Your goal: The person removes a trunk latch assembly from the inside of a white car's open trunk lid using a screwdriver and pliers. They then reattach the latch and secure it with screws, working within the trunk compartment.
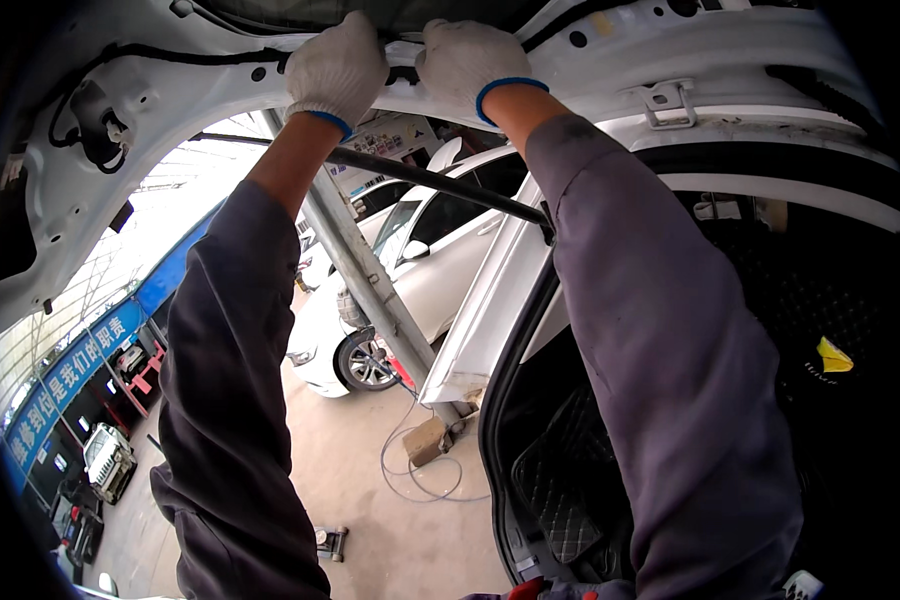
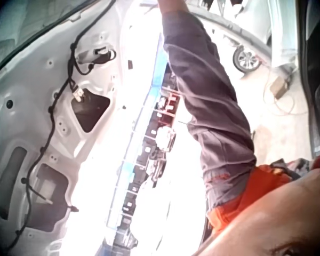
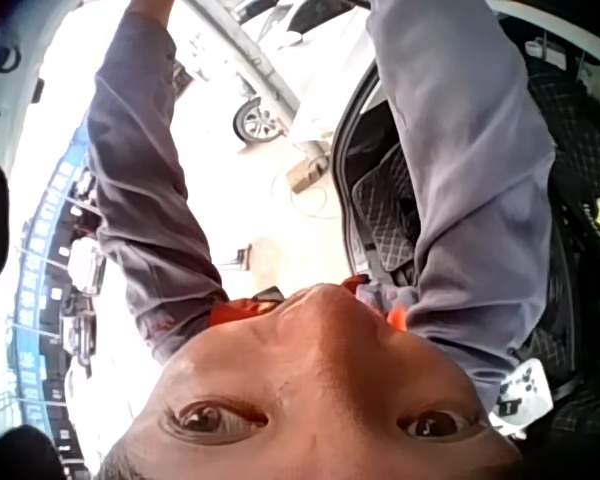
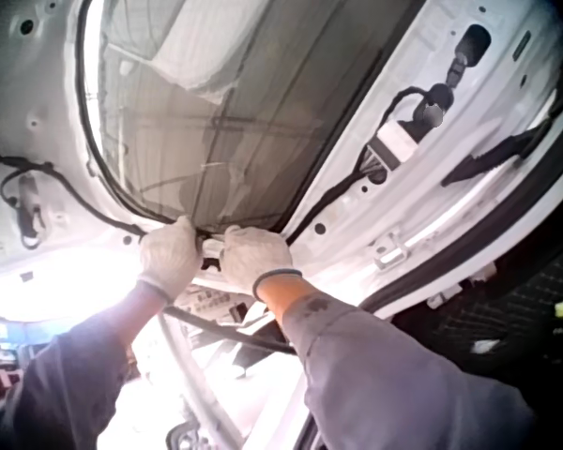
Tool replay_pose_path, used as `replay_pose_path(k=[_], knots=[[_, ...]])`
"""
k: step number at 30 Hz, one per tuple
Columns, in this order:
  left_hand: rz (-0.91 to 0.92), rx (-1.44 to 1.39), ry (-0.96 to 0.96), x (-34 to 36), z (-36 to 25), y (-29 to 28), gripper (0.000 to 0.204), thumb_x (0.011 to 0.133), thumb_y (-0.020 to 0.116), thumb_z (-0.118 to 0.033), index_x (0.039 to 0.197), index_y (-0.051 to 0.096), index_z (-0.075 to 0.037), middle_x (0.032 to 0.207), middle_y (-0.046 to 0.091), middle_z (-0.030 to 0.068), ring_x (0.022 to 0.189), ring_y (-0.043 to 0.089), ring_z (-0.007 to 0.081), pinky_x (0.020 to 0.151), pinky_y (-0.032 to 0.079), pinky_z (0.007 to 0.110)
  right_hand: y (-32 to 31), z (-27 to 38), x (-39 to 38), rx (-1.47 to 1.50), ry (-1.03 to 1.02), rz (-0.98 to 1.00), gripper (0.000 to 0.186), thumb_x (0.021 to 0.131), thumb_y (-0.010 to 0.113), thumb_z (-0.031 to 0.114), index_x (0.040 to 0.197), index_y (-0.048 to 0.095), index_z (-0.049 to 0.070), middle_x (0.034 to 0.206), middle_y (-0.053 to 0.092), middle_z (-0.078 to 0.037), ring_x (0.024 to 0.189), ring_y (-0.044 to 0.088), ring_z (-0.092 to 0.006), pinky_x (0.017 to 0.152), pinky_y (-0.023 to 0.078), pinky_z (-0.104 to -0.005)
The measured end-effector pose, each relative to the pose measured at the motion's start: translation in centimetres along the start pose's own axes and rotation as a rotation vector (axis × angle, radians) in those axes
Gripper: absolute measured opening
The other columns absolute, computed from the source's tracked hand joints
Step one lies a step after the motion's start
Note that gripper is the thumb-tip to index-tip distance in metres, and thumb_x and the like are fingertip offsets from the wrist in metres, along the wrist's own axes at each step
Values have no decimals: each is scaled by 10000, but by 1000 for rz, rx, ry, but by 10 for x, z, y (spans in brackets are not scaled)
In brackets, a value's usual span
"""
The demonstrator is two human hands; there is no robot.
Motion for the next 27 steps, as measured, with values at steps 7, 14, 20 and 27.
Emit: replay_pose_path(k=[7, 14, 20, 27], knots=[[4, 1, 44, 8, 17, 8, 296, 965, 539, -340, 1036, 655, -77, 840, 716, 188, 804, 710, 370, 741, 571, 485, 18, -4, 4, -77, -142, -75, 292, 904, 511, 238, 1059, 718, 102, 1046, 733, -154, 950, 720, -308, 793, 588, -449], [25, 4, 40, -2, 9, 6, 339, 965, 501, -365, 1080, 660, -88, 878, 724, 178, 830, 708, 360, 784, 558, 468, 23, -9, 10, -87, -133, 14, 309, 901, 508, 224, 1092, 717, 99, 1063, 729, -167, 965, 716, -329, 810, 581, -471], [13, -199, -29, -6, 16, 1, 280, 866, 574, -262, 1034, 694, -74, 921, 726, 187, 885, 699, 387, 798, 559, 472, 3, 2, 1, 14, 1, 69, 323, 892, 499, 210, 1098, 723, 102, 1082, 724, -177, 962, 709, -361, 818, 578, -472], [177, -190, -25, 7, 22, -4, 290, 848, 559, -262, 1025, 741, -122, 1006, 724, 169, 962, 686, 375, 854, 547, 462, 1, 8, -3, -8, -34, 31, 322, 895, 513, 216, 1103, 699, 53, 1055, 723, -202, 945, 716, -356, 786, 583, -467]])
Point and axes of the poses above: each hand's wrist, its own x-axis towards the middle knuckle, its own y-axis out of the palm, z = x × y, the point moved 2 cm from there along x, towards the middle knuckle
